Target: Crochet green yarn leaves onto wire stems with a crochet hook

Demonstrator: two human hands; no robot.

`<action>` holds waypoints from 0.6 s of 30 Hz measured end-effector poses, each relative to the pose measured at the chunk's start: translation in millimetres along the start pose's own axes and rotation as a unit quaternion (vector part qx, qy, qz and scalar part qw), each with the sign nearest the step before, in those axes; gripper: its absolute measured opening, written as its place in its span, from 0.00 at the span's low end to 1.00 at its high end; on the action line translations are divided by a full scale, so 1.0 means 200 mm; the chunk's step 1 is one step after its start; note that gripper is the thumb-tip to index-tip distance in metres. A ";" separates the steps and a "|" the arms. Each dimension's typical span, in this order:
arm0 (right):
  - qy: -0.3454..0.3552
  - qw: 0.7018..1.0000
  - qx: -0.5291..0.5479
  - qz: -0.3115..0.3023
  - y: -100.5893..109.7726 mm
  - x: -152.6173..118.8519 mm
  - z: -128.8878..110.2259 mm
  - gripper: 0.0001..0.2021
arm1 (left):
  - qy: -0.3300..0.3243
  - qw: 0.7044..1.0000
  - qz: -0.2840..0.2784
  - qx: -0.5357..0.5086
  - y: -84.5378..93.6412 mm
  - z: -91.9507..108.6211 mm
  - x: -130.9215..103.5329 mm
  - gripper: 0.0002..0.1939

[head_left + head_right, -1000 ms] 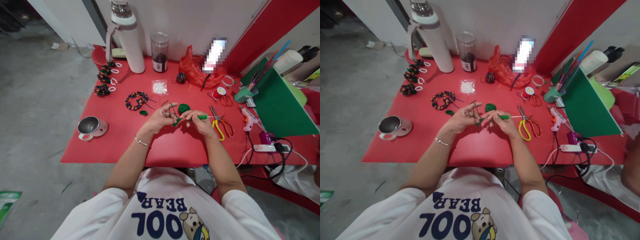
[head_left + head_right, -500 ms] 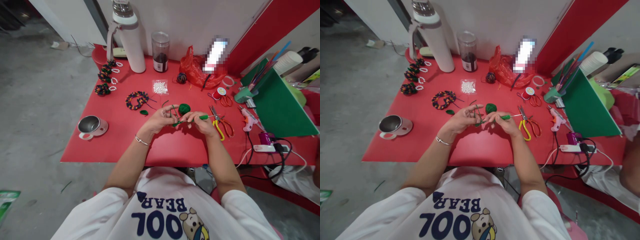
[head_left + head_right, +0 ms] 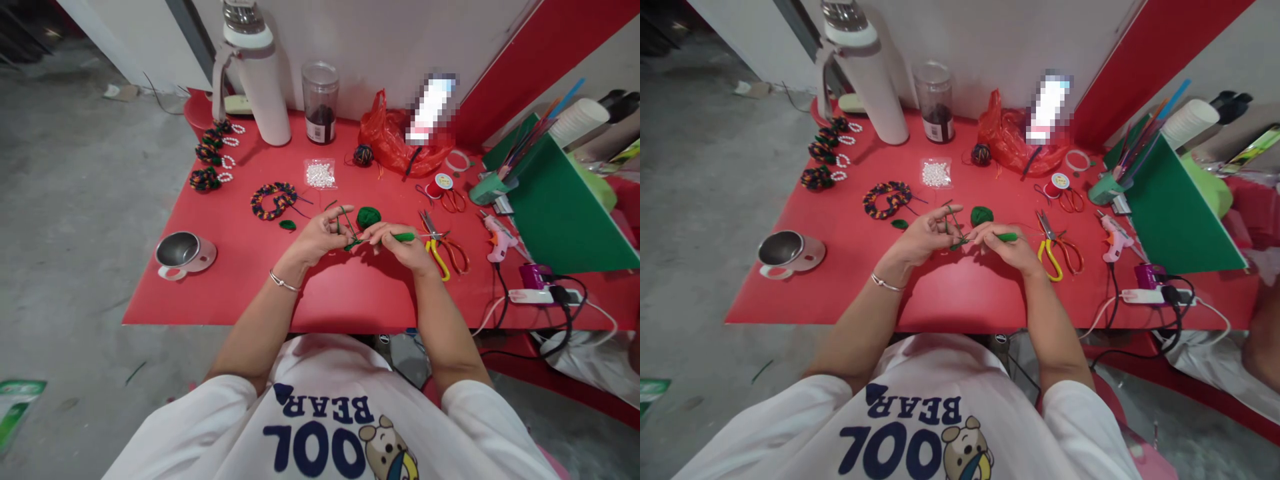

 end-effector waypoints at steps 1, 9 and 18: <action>0.004 1.000 -0.015 0.000 -0.01 0.00 -0.01 0.15 | -0.002 1.000 0.008 0.005 0.00 0.00 0.00 0.45; 0.172 0.956 -0.234 0.041 -0.11 -0.01 -0.07 0.09 | -0.034 0.994 0.100 0.006 0.02 0.02 0.00 0.42; 0.169 0.923 -0.332 0.096 -0.13 -0.05 -0.01 0.07 | -0.021 0.987 0.111 -0.115 0.00 -0.04 0.02 0.42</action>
Point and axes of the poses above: each hand's wrist, its own x-axis towards the middle knuckle, its own y-axis out of the back of the hand, z = x × y, the point moved 5 cm from there along x, towards the middle knuckle, and after that the axes turned 4 degrees about z, right-handed, at the moved point
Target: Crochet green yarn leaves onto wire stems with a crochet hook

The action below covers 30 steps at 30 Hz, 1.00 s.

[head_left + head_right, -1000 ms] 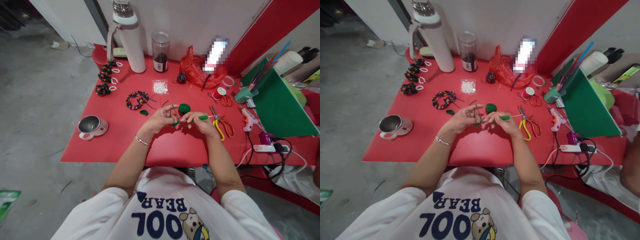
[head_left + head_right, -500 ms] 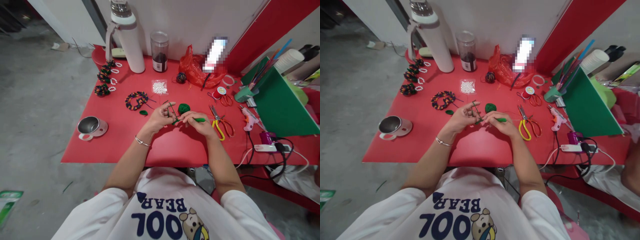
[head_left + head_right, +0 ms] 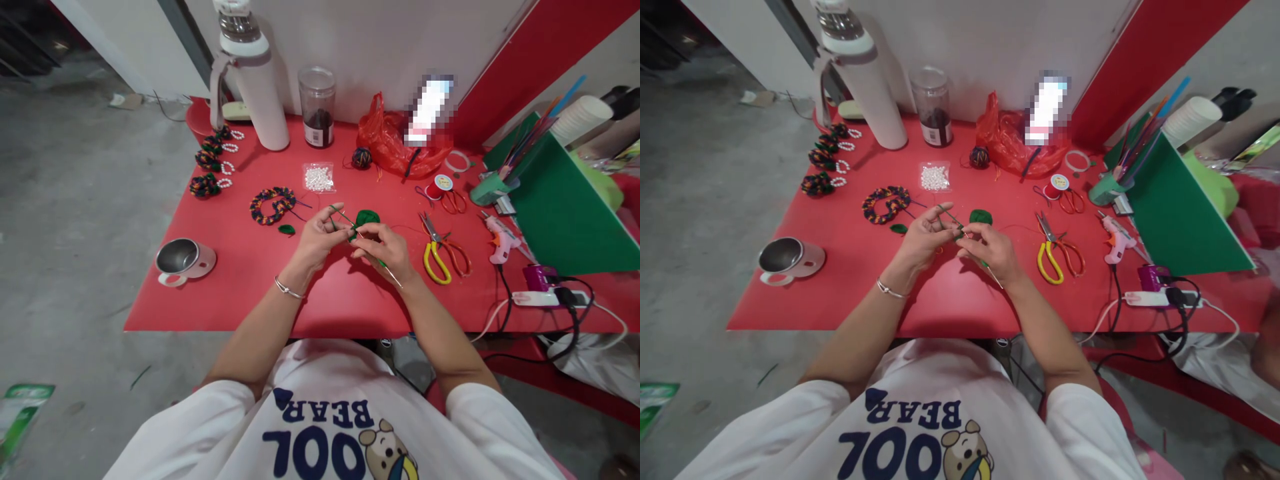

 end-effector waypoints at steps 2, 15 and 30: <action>-0.022 0.999 -0.005 0.023 0.00 0.00 -0.01 0.08 | 0.023 0.999 -0.014 -0.020 -0.01 -0.02 0.00 0.44; 0.089 0.993 0.070 0.036 0.09 0.10 -0.04 0.10 | 0.112 0.991 -0.071 -0.021 -0.03 0.02 -0.05 0.50; -0.134 0.973 0.181 -0.052 0.11 0.08 0.01 0.12 | 0.003 0.994 -0.037 0.103 0.00 0.04 -0.01 0.42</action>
Point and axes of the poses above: each hand's wrist, its own x-axis towards the middle knuckle, its own y-axis out of the back of the hand, z = x × y, the point moved 5 cm from there along x, towards the middle knuckle, and after that the axes turned 4 degrees about z, right-handed, at the moved point
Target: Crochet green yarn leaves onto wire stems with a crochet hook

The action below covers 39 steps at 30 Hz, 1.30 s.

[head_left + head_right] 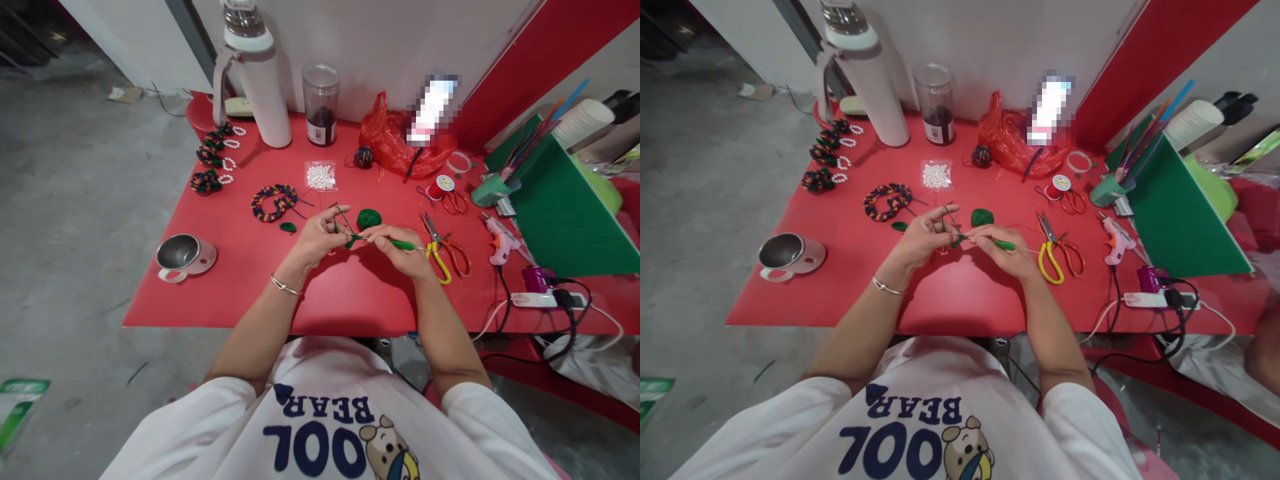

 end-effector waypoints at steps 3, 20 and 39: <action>-0.047 0.996 0.068 0.019 0.01 -0.01 0.04 0.13 | -0.003 1.000 -0.023 -0.012 -0.02 0.02 -0.01 0.41; 0.026 0.992 0.042 0.119 -0.08 -0.01 0.08 0.13 | -0.057 0.998 -0.006 -0.036 -0.07 0.02 -0.03 0.40; 0.112 0.965 -0.134 0.198 -0.12 -0.07 0.04 0.12 | -0.063 0.993 0.067 -0.077 -0.12 -0.05 -0.05 0.44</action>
Point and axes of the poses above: each hand's wrist, its own x-axis towards the middle knuckle, its own y-axis out of the back of the hand, z = x × y, the point moved 5 cm from there along x, towards the middle knuckle, and after that the axes turned 4 degrees about z, right-handed, at the moved point
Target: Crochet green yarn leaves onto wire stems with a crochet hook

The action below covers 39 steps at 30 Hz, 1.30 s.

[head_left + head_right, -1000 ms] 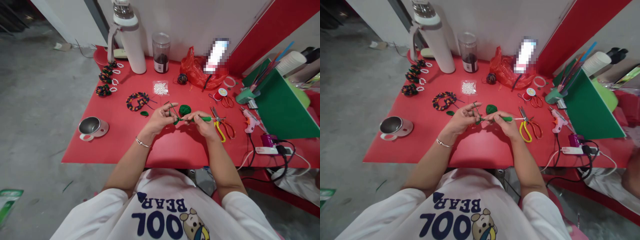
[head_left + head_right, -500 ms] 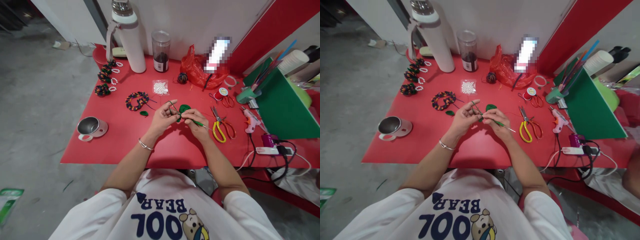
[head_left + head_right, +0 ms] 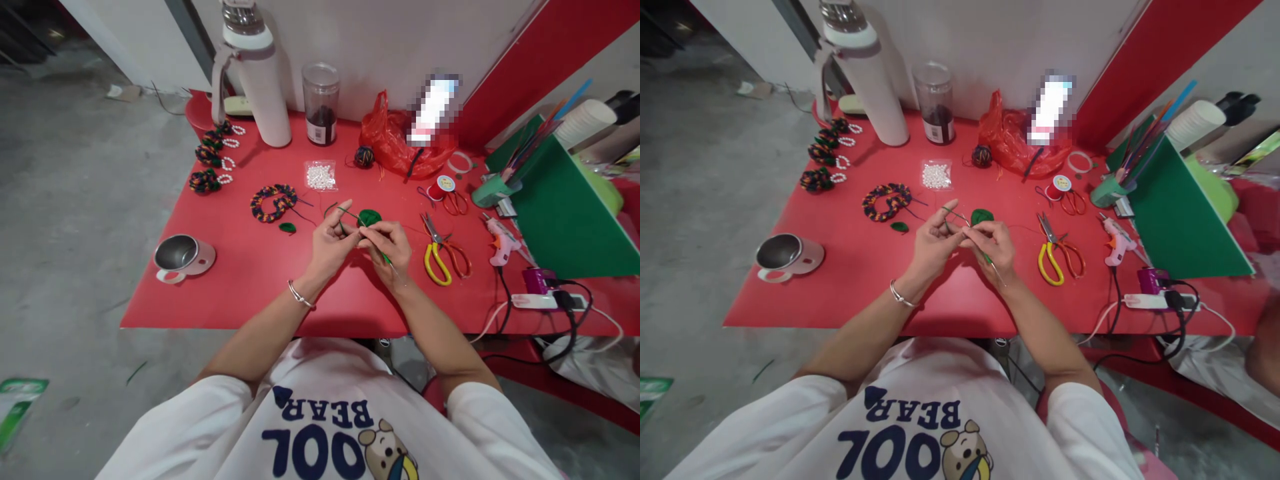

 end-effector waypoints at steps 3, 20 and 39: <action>0.040 0.999 0.001 0.023 0.01 0.01 -0.01 0.12 | 0.051 0.996 -0.030 -0.065 -0.01 -0.03 0.00 0.42; 0.011 0.983 0.124 -0.132 0.10 0.15 0.00 0.14 | 0.134 0.981 -0.115 -0.077 0.06 0.04 0.03 0.33; -0.022 0.952 0.254 -0.169 0.12 0.17 -0.02 0.10 | 0.161 0.968 -0.186 -0.050 0.09 0.06 0.03 0.27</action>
Point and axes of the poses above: each hand's wrist, its own x-axis towards the middle knuckle, its own y-axis out of the back of the hand, z = x × y, the point moved 5 cm from there along x, towards the middle knuckle, and after that the axes turned 4 degrees about z, right-handed, at the moved point
